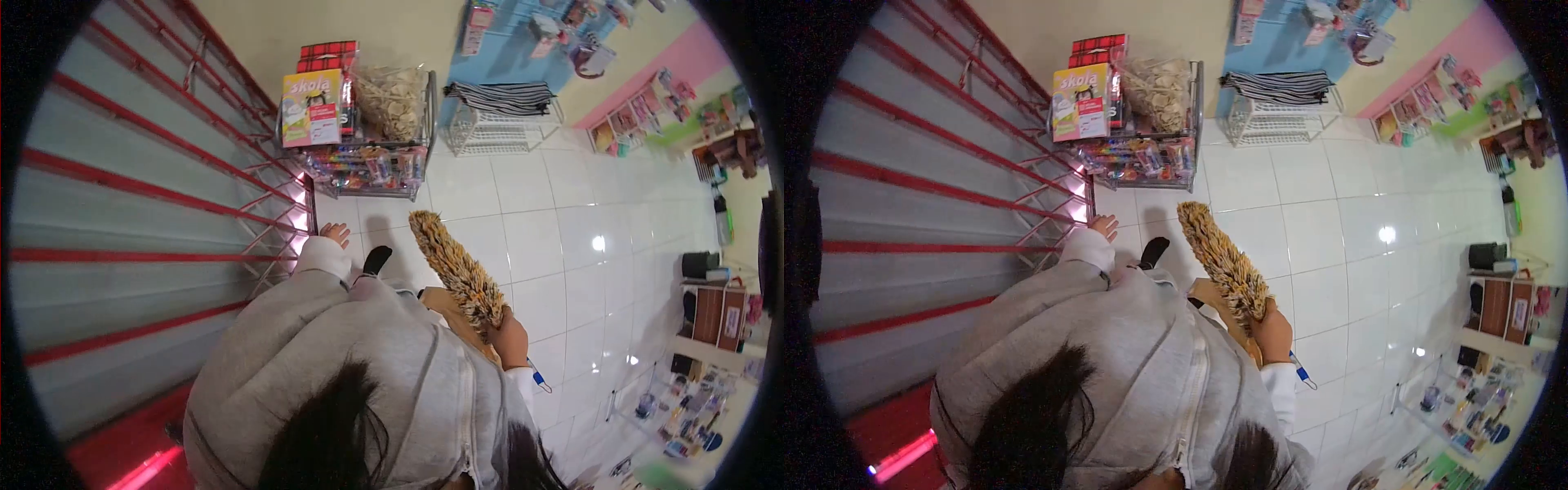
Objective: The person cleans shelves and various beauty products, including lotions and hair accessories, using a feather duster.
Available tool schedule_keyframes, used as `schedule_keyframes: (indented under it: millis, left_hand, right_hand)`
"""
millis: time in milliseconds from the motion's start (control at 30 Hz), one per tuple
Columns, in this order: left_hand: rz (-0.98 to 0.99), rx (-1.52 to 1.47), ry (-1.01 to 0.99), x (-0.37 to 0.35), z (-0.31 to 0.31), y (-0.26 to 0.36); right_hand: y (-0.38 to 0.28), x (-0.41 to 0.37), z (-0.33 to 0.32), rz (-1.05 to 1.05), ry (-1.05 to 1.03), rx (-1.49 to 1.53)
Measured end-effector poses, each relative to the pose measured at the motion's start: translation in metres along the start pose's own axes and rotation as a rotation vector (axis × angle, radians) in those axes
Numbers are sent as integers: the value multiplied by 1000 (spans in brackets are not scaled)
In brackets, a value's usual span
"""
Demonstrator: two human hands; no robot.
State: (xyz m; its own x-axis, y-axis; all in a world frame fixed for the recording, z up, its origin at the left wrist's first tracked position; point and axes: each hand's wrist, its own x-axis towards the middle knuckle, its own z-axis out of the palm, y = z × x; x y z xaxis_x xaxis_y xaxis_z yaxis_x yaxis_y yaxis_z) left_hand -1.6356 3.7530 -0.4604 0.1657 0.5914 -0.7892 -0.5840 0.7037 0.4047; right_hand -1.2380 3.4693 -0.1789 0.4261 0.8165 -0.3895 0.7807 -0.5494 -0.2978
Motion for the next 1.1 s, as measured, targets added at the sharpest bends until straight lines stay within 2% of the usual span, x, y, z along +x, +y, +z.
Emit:
schedule_keyframes:
  millis: [167, 200, 233, 333, 400, 433, 500, 533, 600, 700, 800, 833, 933, 967, 1067, 1100]
  left_hand:
    - [132, 120, 137, -27, -57, -39]
    - [163, 155, 166, -34, -70, -46]
    - [186, 195, -6, -56, -80, -44]
    - [321, 236, 224, -88, -78, -48]
    - [415, 331, -146, -66, -129, -36]
    - [349, 141, -83, -65, -128, -27]
    - [401, 96, 143, -70, -103, -14]
    - [452, 150, 302, -91, -66, -3]
    - [473, 160, 260, -76, -59, 18]
    - [550, 381, 198, -49, -45, 41]
    - [677, 392, 24, 7, -38, 56]
    - [708, 440, 100, 15, -20, 59]
    - [1038, 1012, 125, 62, -10, 58]
    - [1205, 1278, 142, 53, 1, 56]
    - [1235, 2104, -175, 85, -10, 47]
    - [1189, 2179, -225, 107, -22, 39]
  right_hand:
    - [6, 30, 11, -298, 9, 55]
    - [2, 36, 15, -304, -22, 22]
    - [-4, 45, 20, -312, -46, -13]
    - [-22, 61, 28, -386, -103, -118]
    - [-47, 59, 22, -423, -124, -125]
    - [-53, 61, 26, -442, -127, -120]
    - [-63, 65, 33, -476, -134, -109]
    - [-67, 67, 36, -483, -135, -105]
    - [-79, 70, 40, -492, -128, -97]
    - [-102, 75, 43, -401, -127, -125]
    - [-107, 99, 68, -411, -27, -101]
    - [-115, 108, 71, -379, -48, -97]
    - [-127, 140, 94, -360, -70, -67]
    - [-125, 151, 111, -366, -74, -45]
    - [-112, 187, 154, -386, -92, -24]
    - [-108, 192, 162, -389, -105, -31]
